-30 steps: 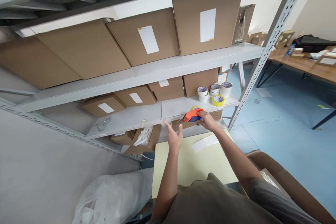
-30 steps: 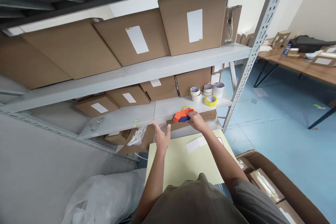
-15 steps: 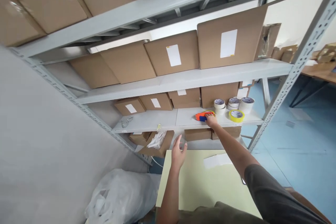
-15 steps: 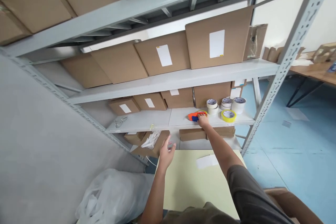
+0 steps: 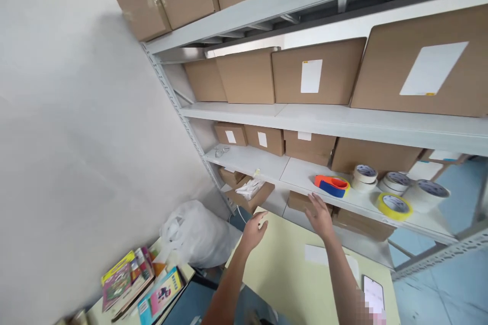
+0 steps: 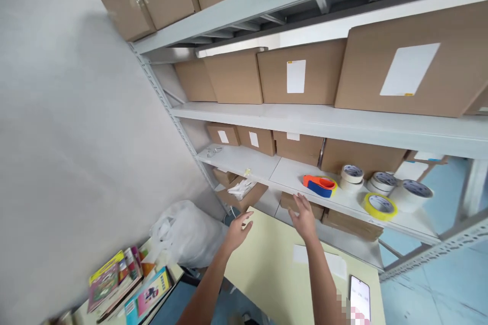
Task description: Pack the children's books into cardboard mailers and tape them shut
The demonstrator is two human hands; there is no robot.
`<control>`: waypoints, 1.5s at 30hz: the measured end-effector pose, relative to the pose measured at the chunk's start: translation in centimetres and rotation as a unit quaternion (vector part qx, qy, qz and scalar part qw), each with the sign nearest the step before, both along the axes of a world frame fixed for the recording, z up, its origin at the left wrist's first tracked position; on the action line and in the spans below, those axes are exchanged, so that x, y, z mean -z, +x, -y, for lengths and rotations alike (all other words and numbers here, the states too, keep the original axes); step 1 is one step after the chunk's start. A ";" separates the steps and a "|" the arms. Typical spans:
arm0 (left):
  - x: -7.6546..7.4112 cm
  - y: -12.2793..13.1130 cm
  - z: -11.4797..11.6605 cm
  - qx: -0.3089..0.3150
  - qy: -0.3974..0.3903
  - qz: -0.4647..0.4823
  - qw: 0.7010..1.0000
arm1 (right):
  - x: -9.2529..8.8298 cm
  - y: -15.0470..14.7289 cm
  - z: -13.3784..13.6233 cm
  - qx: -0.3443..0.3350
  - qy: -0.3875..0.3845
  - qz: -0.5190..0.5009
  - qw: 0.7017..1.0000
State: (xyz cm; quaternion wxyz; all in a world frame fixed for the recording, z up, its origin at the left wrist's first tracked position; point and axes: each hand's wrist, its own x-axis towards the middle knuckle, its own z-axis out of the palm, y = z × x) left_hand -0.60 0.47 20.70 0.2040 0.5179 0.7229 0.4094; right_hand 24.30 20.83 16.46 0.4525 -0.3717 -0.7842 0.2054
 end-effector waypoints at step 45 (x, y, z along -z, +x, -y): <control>13.2 -30.7 52.1 -0.473 0.011 0.076 0.878 | 4.5 -50.9 44.1 -0.483 -0.109 0.184 0.849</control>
